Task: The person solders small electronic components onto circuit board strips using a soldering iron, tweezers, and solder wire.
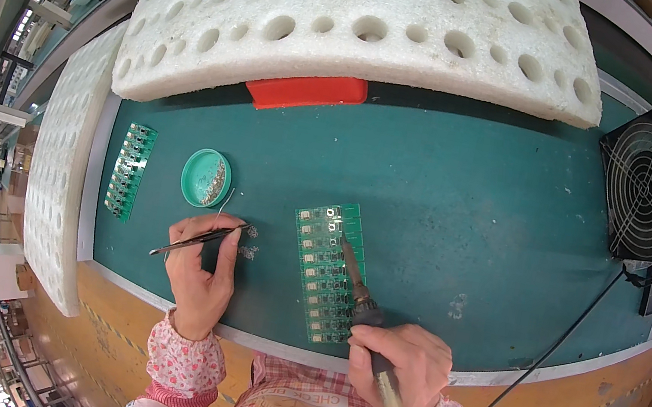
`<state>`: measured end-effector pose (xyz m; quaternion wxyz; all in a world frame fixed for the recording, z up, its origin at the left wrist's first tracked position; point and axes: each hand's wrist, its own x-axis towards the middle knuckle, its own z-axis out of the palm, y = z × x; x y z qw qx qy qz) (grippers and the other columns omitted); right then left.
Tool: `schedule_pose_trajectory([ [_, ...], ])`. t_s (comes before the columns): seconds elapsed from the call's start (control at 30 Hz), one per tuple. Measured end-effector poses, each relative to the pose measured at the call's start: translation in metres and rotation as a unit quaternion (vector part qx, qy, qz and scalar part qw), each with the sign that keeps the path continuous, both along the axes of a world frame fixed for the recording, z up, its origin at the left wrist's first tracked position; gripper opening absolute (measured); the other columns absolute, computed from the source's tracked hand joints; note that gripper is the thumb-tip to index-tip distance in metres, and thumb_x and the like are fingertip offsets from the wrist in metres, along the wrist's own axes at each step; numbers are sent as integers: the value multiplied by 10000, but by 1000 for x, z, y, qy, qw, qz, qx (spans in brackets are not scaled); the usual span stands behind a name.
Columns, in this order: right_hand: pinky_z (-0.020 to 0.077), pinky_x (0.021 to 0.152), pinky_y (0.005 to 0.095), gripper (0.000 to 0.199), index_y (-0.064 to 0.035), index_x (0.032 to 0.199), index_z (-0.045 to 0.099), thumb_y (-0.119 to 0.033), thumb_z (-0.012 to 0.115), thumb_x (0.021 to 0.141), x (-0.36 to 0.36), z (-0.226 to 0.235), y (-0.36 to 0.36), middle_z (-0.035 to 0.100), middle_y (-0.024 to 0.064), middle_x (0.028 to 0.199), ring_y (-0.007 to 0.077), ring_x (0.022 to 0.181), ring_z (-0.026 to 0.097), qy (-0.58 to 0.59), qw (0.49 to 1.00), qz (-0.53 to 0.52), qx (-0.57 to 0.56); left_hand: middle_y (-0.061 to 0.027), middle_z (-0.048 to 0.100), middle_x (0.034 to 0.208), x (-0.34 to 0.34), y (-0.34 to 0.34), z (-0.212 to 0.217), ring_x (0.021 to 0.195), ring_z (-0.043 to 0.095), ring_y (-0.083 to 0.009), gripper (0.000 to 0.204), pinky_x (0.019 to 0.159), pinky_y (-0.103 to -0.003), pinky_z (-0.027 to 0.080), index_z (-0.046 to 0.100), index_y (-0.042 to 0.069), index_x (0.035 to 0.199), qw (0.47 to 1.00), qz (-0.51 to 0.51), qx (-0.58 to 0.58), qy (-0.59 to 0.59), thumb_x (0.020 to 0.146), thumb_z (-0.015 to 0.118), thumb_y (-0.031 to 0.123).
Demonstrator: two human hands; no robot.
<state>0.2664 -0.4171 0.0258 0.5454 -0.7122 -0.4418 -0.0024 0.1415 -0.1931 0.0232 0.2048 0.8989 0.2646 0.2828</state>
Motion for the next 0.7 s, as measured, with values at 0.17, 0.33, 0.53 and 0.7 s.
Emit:
schedule_pose_trajectory([
  [0.17,530,515,314,225,-31,1022,626,-52,751,836,0,-1,0,698,67,746,203,562,662,0,1000,2,6,-57,718,976,0,0,-1,820,623,-270,197,846,-357,424,685,56,976,1000,2,4,-1,806,728,-33],
  [0.33,526,511,312,234,-29,1025,626,-38,753,829,0,-1,2,690,65,738,201,556,657,-2,1000,-1,11,-57,719,980,0,-1,0,831,622,-272,201,840,-358,430,687,55,978,1000,3,2,-4,805,726,-39],
  [0.53,475,485,284,173,-9,1027,580,-140,657,944,1,-2,5,678,55,635,152,502,621,-29,999,-12,15,-57,718,977,0,-1,-1,831,620,-271,207,838,-359,433,686,55,984,1000,6,-1,-9,805,727,-40],
  [0.7,474,485,283,169,-8,1022,580,-138,656,944,0,-2,5,676,55,630,151,501,620,-28,999,-12,13,-57,717,976,0,-1,-2,831,619,-272,209,836,-361,435,683,54,985,1000,5,-1,-11,804,728,-40],
])
